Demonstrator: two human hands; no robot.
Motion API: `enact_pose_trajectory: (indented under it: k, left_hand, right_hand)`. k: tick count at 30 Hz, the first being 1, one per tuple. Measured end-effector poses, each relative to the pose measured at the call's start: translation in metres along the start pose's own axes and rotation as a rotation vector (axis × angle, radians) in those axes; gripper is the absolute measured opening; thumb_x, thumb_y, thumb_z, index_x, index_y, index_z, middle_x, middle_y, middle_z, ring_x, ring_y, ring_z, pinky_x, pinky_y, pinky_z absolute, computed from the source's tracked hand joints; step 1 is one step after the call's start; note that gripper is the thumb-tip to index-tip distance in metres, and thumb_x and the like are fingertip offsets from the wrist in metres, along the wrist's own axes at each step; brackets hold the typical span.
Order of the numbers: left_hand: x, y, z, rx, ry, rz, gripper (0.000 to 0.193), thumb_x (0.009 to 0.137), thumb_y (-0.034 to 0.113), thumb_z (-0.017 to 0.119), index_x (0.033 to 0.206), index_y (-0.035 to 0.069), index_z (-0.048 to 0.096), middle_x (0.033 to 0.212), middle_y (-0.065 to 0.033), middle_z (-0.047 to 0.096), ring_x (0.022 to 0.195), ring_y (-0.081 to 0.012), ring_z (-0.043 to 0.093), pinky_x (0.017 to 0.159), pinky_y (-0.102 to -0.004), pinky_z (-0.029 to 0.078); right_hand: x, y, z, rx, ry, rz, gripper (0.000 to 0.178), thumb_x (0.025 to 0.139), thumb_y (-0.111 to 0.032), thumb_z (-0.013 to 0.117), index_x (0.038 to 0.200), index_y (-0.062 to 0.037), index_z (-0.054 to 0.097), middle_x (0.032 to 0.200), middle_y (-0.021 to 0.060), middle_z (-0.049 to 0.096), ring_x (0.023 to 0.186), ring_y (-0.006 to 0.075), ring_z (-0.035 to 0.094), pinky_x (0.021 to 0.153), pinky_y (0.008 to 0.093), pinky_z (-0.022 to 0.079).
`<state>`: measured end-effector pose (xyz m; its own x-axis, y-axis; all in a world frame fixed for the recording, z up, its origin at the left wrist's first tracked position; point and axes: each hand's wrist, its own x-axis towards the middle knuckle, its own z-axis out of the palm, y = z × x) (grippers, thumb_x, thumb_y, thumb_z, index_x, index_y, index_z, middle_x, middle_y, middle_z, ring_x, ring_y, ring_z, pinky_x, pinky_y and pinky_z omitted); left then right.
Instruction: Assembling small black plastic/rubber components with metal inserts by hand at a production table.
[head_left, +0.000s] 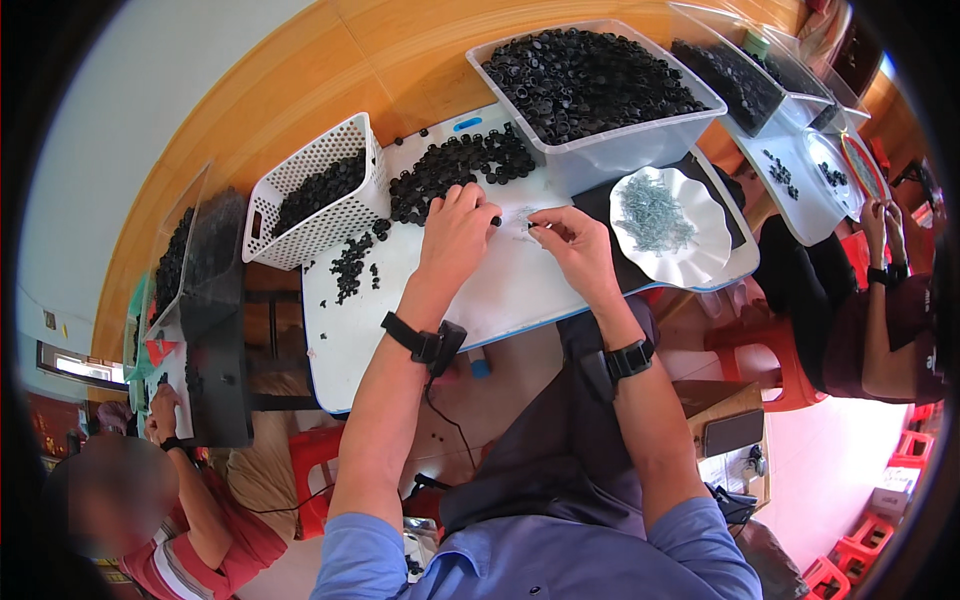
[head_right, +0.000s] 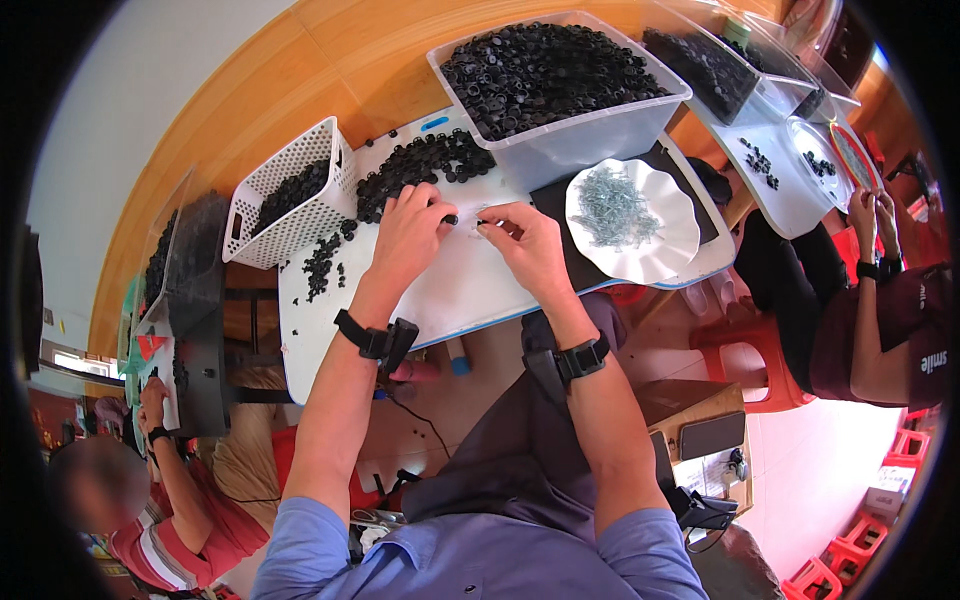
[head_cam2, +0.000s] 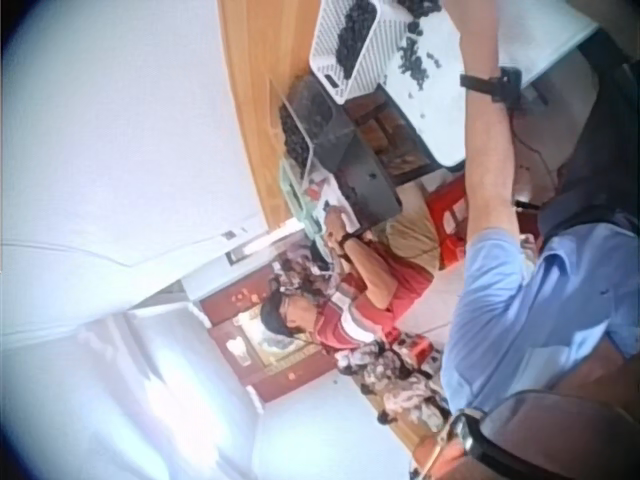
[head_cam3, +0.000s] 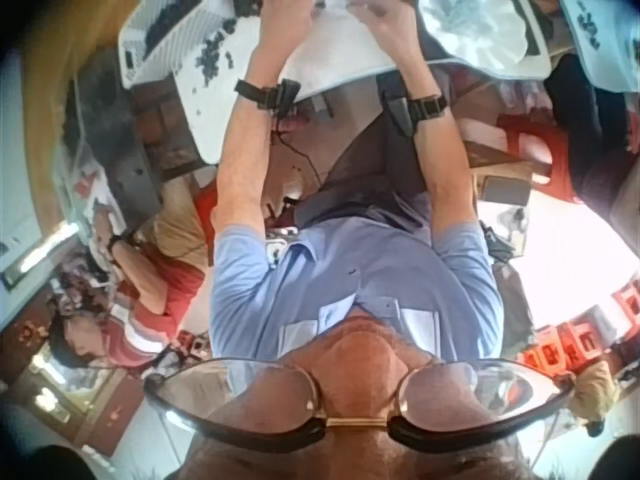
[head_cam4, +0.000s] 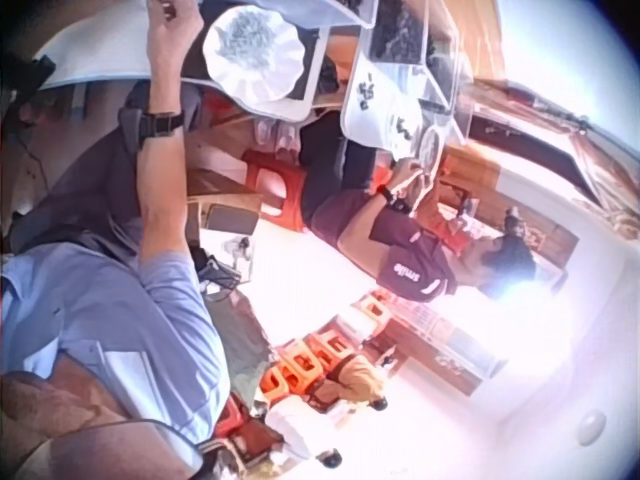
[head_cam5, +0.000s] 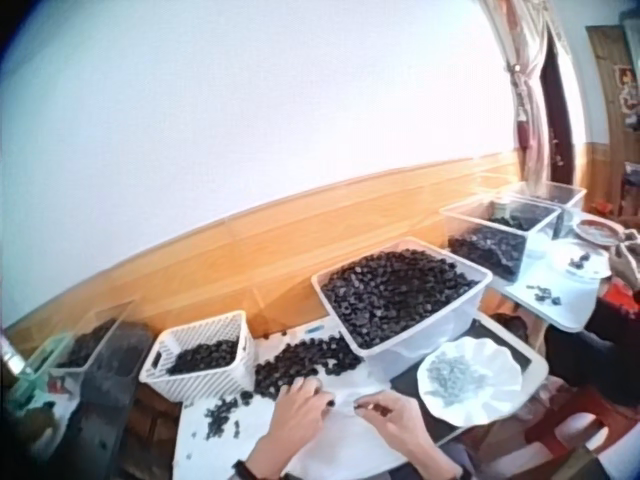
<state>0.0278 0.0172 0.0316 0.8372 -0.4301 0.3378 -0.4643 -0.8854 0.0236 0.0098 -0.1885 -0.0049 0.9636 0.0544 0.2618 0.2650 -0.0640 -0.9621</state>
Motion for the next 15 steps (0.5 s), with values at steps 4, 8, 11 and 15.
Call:
enact_pose_trajectory:
  k: [4, 8, 11, 15]
  left_hand:
    - [-0.019, 0.021, -0.001, -0.424, 0.099, -0.251, 0.022, 0.088, 0.006, 0.073, 0.11, 0.01, 0.075, 0.101, -0.0047, 0.069, 0.099, -0.0202, 0.065, 0.087, -0.0346, 0.05]
    - [-0.05, 0.031, 0.011, -1.208, 0.107, -0.534, 0.022, 0.1, 0.004, 0.061, 0.122, 0.002, 0.065, 0.104, -0.0107, 0.077, 0.093, -0.0147, 0.07, 0.088, -0.0273, 0.053]
    - [-0.057, 0.036, 0.011, -1.291, 0.029, -0.559, 0.029, 0.102, 0.003, 0.061, 0.13, -0.002, 0.057, 0.108, -0.0118, 0.076, 0.096, -0.0139, 0.068, 0.089, -0.0276, 0.053]
    - [-0.06, 0.031, 0.012, -1.309, -0.017, -0.535, 0.03, 0.101, 0.003, 0.062, 0.131, -0.001, 0.056, 0.111, -0.0112, 0.075, 0.099, -0.0121, 0.066, 0.09, -0.0273, 0.053]
  right_hand:
    - [-0.002, 0.004, -0.005, 0.002, 0.035, -0.017, 0.018, 0.086, -0.006, 0.078, 0.104, -0.0035, 0.077, 0.089, 0.0033, 0.075, 0.069, 0.0079, 0.06, 0.063, 0.0251, 0.049]
    - [-0.007, 0.0, -0.002, -0.01, 0.055, -0.068, 0.017, 0.085, -0.006, 0.079, 0.102, -0.0039, 0.077, 0.089, 0.0042, 0.075, 0.068, 0.0094, 0.062, 0.062, 0.0257, 0.05]
    - [-0.013, -0.008, 0.0, -0.099, 0.051, -0.13, 0.016, 0.086, -0.003, 0.078, 0.102, -0.0012, 0.076, 0.085, 0.0022, 0.073, 0.072, 0.0061, 0.063, 0.066, 0.0226, 0.05]
    - [-0.021, -0.015, 0.013, -0.06, 0.044, -0.172, 0.015, 0.086, -0.003, 0.078, 0.1, -0.0021, 0.076, 0.088, 0.0053, 0.074, 0.072, 0.0095, 0.066, 0.064, 0.0237, 0.05]
